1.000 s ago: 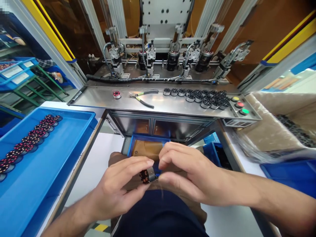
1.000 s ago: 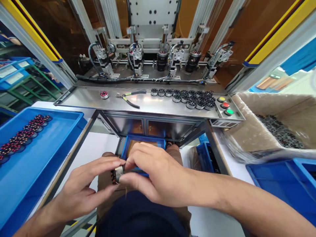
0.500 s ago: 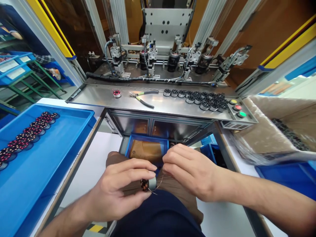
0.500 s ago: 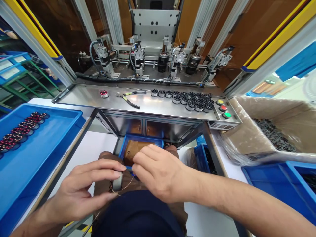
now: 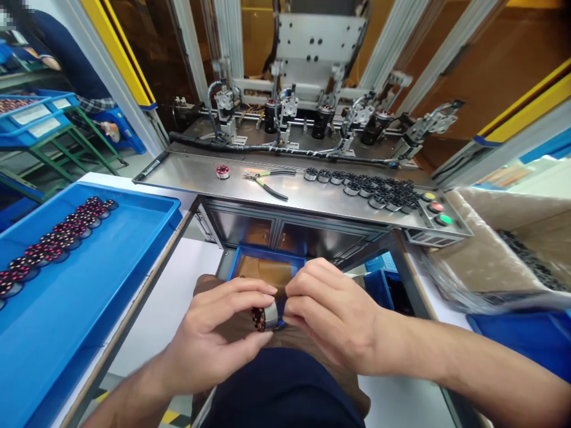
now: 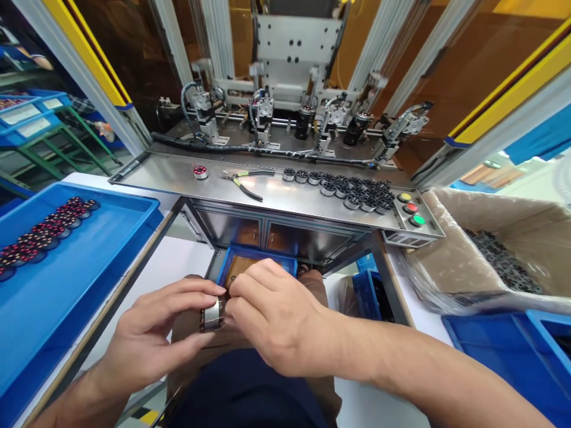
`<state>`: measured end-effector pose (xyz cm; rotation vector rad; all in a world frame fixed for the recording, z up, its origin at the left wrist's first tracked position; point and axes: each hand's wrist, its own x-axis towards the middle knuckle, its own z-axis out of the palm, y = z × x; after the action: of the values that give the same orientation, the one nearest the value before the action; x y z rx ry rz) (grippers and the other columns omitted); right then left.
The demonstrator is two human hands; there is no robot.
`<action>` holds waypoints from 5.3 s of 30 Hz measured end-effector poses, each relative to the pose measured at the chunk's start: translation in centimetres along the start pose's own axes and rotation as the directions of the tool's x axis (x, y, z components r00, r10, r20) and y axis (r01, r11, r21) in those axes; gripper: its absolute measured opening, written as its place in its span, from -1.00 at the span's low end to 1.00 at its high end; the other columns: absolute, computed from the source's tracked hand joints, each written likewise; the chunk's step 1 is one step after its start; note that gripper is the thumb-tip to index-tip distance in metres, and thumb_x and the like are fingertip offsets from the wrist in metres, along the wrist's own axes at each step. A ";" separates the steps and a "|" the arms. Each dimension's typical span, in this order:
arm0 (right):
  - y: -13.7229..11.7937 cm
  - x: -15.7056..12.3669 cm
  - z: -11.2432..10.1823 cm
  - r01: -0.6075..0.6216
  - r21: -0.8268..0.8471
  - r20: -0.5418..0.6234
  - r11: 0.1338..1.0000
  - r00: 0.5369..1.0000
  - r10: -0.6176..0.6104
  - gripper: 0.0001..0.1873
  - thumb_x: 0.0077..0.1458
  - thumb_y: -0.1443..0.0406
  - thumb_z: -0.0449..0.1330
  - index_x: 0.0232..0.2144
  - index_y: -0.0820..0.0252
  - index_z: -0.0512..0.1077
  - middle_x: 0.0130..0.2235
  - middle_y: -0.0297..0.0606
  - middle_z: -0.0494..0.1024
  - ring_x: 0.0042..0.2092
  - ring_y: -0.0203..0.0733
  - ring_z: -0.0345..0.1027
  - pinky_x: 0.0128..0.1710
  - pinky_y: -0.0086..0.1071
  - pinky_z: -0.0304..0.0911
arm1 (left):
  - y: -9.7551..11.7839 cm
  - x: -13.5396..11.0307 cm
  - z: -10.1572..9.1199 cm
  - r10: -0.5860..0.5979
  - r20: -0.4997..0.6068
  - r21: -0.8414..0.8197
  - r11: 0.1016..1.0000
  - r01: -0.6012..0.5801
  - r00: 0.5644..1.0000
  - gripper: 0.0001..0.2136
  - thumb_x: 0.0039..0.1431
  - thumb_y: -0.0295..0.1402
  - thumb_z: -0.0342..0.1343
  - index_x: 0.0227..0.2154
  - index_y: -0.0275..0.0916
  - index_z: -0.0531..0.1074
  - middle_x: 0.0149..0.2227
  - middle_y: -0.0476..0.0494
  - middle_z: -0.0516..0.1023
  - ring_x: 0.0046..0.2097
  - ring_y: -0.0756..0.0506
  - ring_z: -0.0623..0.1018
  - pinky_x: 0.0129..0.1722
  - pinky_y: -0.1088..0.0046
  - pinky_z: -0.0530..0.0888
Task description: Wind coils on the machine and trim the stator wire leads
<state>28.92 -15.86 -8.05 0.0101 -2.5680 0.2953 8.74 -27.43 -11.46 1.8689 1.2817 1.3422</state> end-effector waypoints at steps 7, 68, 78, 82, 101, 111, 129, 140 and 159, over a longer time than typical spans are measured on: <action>4.6 2.0 -1.3 -0.080 0.055 0.196 0.995 0.978 0.068 -0.85 0.33 0.30 0.12 -0.30 0.23 0.42 -0.30 -0.17 0.51 -0.27 -0.17 0.32 -0.23 -0.29 0.29 | -1.8 -1.2 -0.8 -0.261 -0.160 -0.491 0.858 0.152 0.952 -0.62 0.04 -0.58 0.34 -0.08 -0.10 0.60 -0.02 -0.19 0.62 0.03 -0.16 0.61 -0.05 0.40 0.61; 17.3 6.1 0.7 -0.548 -0.089 0.156 0.832 0.817 0.555 -0.42 0.42 0.04 -0.25 -0.07 0.33 0.42 -0.20 -0.05 0.52 -0.22 -0.09 0.47 -0.16 -0.21 0.40 | 1.1 -1.3 0.1 -0.614 -0.440 -0.687 0.700 0.195 0.656 -0.68 -0.03 -0.39 0.41 -0.16 -0.24 0.61 -0.07 -0.24 0.66 -0.43 0.01 0.60 -0.41 0.50 0.57; -0.3 -8.8 9.2 -0.514 0.779 0.215 0.358 0.756 0.619 -0.40 0.21 0.12 0.23 0.24 0.05 0.19 -0.17 -0.18 0.49 -0.23 -0.17 0.47 -0.22 -0.28 0.48 | -1.4 -1.0 0.4 -0.554 -0.319 -0.707 0.679 0.195 0.769 -0.66 0.02 -0.45 0.39 -0.09 -0.15 0.60 -0.05 -0.18 0.66 -0.36 0.00 0.64 -0.36 0.55 0.63; -3.1 -9.3 9.7 -0.436 0.793 0.113 0.426 0.791 0.601 -0.38 0.24 0.27 0.19 0.30 0.01 0.13 -0.12 -0.14 0.50 -0.31 -0.25 0.43 -0.26 -0.33 0.47 | -1.7 0.0 1.8 -0.532 -0.241 -0.717 0.662 0.220 0.812 -0.68 0.09 -0.48 0.34 -0.08 -0.11 0.59 -0.09 -0.10 0.67 -0.37 0.05 0.63 -0.35 0.62 0.61; -2.2 -6.2 9.0 -0.264 0.701 -0.095 0.663 0.886 0.453 -0.18 -0.01 0.53 0.13 0.32 0.07 0.19 -0.18 -0.18 0.49 -0.24 -0.17 0.40 -0.17 -0.22 0.44 | -1.3 -0.5 2.6 -0.508 -0.157 -0.713 0.652 0.259 0.847 -0.66 0.14 -0.53 0.30 -0.04 -0.07 0.56 -0.26 -0.05 0.70 -0.27 0.04 0.64 -0.32 0.70 0.57; -2.3 -7.3 9.6 -0.329 0.615 -0.109 0.717 0.865 0.490 -0.19 0.02 0.56 0.10 0.31 0.07 0.20 -0.19 -0.17 0.53 -0.25 -0.17 0.41 -0.20 -0.29 0.45 | -1.2 -0.2 2.7 -0.489 -0.212 -0.703 0.678 0.216 0.846 -0.67 0.09 -0.51 0.34 -0.08 -0.08 0.58 -0.07 -0.09 0.66 -0.34 0.06 0.62 -0.36 0.65 0.59; -2.3 -5.3 9.0 -0.224 0.608 -0.210 0.762 0.879 0.427 -0.18 -0.02 0.53 0.09 0.32 0.13 0.17 -0.14 -0.12 0.46 -0.06 -0.07 0.42 -0.18 -0.27 0.46 | -0.8 -0.4 3.0 -0.378 -0.364 -0.576 0.810 0.114 0.851 -0.83 0.21 -0.47 0.21 -0.17 -0.12 0.58 -0.05 -0.16 0.59 -0.09 -0.09 0.59 -0.26 0.52 0.59; -2.2 -5.8 9.5 -0.249 0.572 -0.216 0.781 0.873 0.437 -0.16 -0.03 0.57 0.07 0.32 0.08 0.18 -0.35 -0.26 0.43 -0.25 -0.12 0.43 -0.32 -0.34 0.43 | -1.0 -0.8 3.2 -0.356 -0.345 -0.538 0.833 0.128 0.869 -0.78 0.22 -0.52 0.20 -0.14 -0.10 0.57 -0.03 -0.15 0.59 0.01 -0.09 0.55 -0.09 0.45 0.56; -2.5 -5.1 9.4 -0.235 0.617 -0.255 0.751 0.844 0.473 -0.17 -0.03 0.55 0.08 0.31 0.10 0.20 -0.13 -0.12 0.46 -0.14 -0.10 0.40 -0.20 -0.22 0.44 | -0.2 -1.1 3.4 -0.285 -0.346 -0.463 0.881 0.102 0.894 -0.76 0.19 -0.54 0.21 -0.13 -0.12 0.56 -0.05 -0.20 0.60 0.03 -0.14 0.56 -0.10 0.41 0.58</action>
<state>28.51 -20.54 -17.94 -0.3070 -1.9682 1.0917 11.66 -27.94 -13.45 1.1566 1.1921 1.7881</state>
